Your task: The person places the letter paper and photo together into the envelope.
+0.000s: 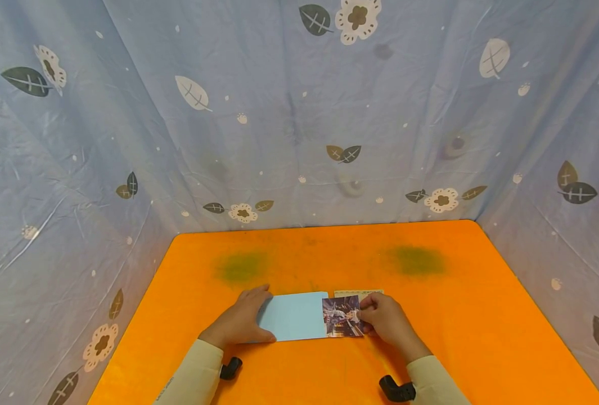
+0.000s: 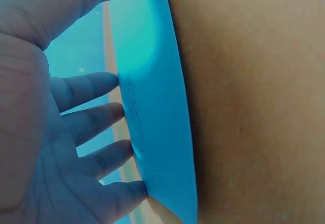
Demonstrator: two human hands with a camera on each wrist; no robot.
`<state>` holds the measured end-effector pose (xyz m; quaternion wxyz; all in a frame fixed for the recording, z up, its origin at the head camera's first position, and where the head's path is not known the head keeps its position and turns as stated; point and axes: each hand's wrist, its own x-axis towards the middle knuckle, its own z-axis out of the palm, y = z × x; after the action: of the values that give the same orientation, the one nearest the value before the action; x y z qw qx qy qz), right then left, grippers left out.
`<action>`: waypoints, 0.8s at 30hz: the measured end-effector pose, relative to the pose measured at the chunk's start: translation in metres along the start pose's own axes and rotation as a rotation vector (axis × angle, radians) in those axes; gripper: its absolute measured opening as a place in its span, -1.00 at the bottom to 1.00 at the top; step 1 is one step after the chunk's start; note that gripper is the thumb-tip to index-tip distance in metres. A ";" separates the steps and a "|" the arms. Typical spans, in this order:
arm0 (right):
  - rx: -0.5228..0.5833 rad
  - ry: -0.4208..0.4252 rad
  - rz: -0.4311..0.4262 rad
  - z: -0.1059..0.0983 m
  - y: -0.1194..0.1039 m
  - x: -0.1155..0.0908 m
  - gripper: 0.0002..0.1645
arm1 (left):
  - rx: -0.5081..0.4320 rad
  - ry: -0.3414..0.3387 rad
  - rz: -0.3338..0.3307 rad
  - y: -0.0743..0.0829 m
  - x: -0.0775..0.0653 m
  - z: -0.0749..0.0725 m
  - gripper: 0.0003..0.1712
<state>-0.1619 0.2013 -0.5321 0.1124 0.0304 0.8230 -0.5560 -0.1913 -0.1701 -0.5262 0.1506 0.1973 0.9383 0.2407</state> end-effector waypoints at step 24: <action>0.009 -0.015 -0.010 0.006 -0.004 -0.001 -0.85 | -0.003 0.008 0.007 0.001 -0.001 -0.002 0.16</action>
<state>-0.1604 0.1944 -0.5301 0.1157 0.0224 0.8197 -0.5606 -0.1905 -0.1710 -0.5241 0.1461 0.1994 0.9379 0.2433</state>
